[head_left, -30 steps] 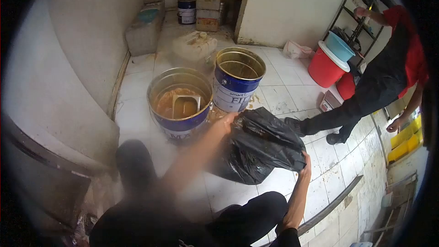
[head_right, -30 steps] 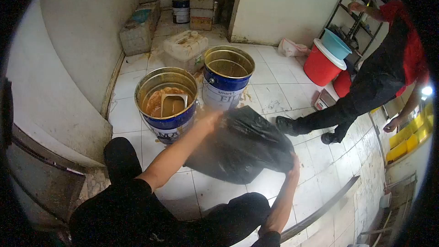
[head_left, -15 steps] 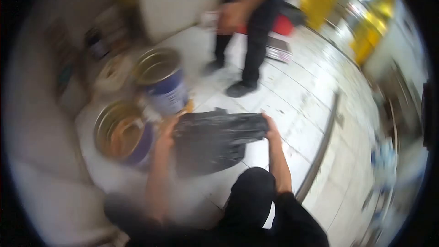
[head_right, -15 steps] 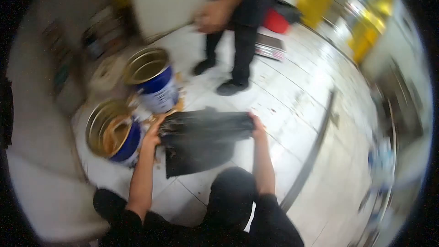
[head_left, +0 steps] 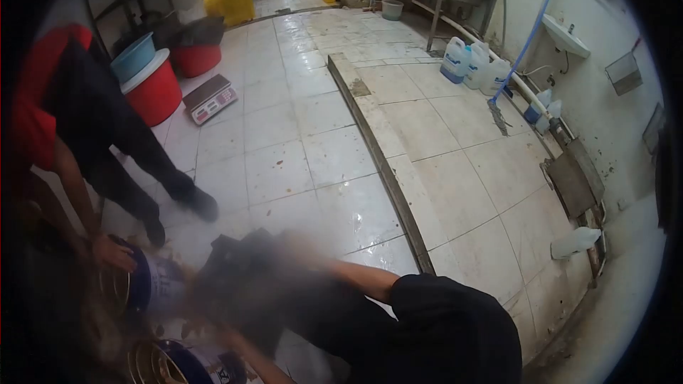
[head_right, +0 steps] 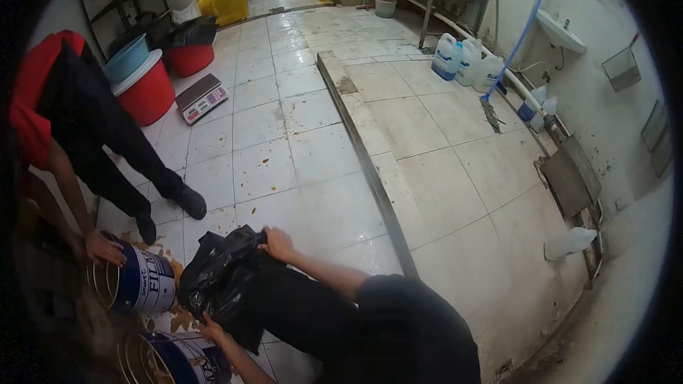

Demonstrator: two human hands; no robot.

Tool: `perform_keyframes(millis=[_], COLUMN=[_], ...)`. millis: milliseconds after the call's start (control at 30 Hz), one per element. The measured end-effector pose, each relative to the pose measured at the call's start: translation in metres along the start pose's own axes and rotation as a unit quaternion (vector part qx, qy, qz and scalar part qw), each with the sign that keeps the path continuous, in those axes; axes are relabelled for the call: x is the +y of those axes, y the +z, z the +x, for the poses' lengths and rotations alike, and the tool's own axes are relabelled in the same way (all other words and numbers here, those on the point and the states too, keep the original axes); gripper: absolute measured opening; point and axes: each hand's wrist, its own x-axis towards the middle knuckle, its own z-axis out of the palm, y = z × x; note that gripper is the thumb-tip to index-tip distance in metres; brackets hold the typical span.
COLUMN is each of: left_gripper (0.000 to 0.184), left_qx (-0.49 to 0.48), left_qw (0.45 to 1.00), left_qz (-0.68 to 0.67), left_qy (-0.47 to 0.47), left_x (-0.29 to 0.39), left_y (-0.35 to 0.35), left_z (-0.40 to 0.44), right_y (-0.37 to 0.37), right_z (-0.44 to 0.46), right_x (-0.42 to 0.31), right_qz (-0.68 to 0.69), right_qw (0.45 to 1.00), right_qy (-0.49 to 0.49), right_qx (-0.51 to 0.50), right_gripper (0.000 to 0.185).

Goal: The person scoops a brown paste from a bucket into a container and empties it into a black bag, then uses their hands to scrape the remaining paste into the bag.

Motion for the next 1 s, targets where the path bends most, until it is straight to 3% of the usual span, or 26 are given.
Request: perform_keyframes(millis=[33, 67, 100, 167, 200, 267, 367, 400, 567, 600, 667, 700, 733, 767, 833, 867, 900, 933, 1000], left_gripper=[0.057, 0.056, 0.055, 0.053, 0.05, 0.046, 0.047, 0.05, 0.047, 0.046, 0.045, 0.044, 0.043, 0.043, 0.042, 0.041, 0.041, 0.04, 0.04], left_qx=[0.0, -0.055, -0.084, -0.133, -0.192, -0.246, -0.213, -0.151, -0.176, -0.183, -0.207, -0.213, -0.211, -0.201, -0.177, -0.168, -0.165, -0.18, -0.192], left_qw=[1.0, 0.972, 0.935, 0.798, 0.727, 0.661, 0.658, 0.731, 0.686, 0.677, 0.655, 0.644, 0.635, 0.625, 0.596, 0.575, 0.547, 0.519, 0.489], left_qz=[-0.005, -0.175, -0.308, -0.553, -0.597, -0.64, -0.685, -0.618, -0.68, -0.689, -0.708, -0.717, -0.724, -0.735, -0.762, -0.782, -0.806, -0.829, -0.849], left_qy=[0.004, -0.145, -0.153, -0.2, -0.278, -0.304, -0.228, -0.248, -0.19, -0.182, -0.166, -0.161, -0.165, -0.169, -0.179, -0.173, -0.157, -0.11, -0.059], left_x=[0.014, 0.047, 0.031, 0.003, 0.014, 0.073, 0.096, 0.138, 0.168, 0.171, 0.18, 0.182, 0.184, 0.187, 0.195, 0.196, 0.193, 0.179, 0.168], left_y=[-0.005, -0.03, -0.015, 0.01, -0.003, -0.053, -0.07, -0.108, -0.133, -0.14, -0.147, -0.154, -0.166, -0.178, -0.202, -0.212, -0.221, -0.225, -0.233], left_z=[0.0, -0.007, 0.0, 0.013, 0.02, 0.009, 0.017, -0.005, 0.028, 0.032, 0.041, 0.046, 0.041, 0.042, 0.039, 0.037, 0.036, 0.036, 0.022], right_y=[0.034, 0.039, 0.033, 0.058, 0.065, 0.072, 0.065, 0.065, 0.049, 0.037, 0.011, 0.014, 0.028, 0.034, 0.054, 0.019, -0.02, -0.061, -0.06], right_z=[0.004, 0.001, 0.002, 0.017, 0.029, 0.067, 0.093, 0.102, 0.163, 0.177, 0.206, 0.22, 0.237, 0.248, 0.271, 0.247, 0.221, 0.195, 0.175], right_x=[0.025, 0.019, 0.011, 0.027, 0.024, 0.013, -0.028, -0.039, -0.088, -0.098, -0.118, -0.12, -0.112, -0.114, -0.122, -0.157, -0.195, -0.234, -0.249], right_qz=[0.039, 0.056, 0.097, 0.082, 0.083, 0.131, 0.192, 0.254, 0.609, 0.646, 0.656, 0.604, 0.422, 0.317, 0.313, 0.451, 0.637, 0.721, 0.747], right_qw=[0.999, 0.998, 0.992, 0.994, 0.994, 0.969, 0.96, 0.944, 0.771, 0.744, 0.749, 0.795, 0.888, 0.903, 0.872, 0.846, 0.729, 0.621, 0.605], right_qy=[-0.008, 0.018, 0.078, 0.067, 0.069, 0.136, 0.14, 0.145, 0.147, 0.132, 0.065, -0.01, -0.181, -0.277, -0.363, -0.273, -0.088, 0.105, 0.081], right_qx=[-0.016, 0.03, -0.008, -0.037, -0.036, -0.158, -0.15, -0.151, -0.118, -0.105, -0.076, -0.051, 0.029, 0.085, 0.101, -0.08, -0.235, -0.29, -0.265], right_gripper=[0.037, 0.028, 0.022, 0.018, 0.018, 0.019, 0.02, 0.021, 0.024, 0.025, 0.027, 0.028, 0.029, 0.03, 0.031, 0.023, 0.023, 0.031, 0.033])
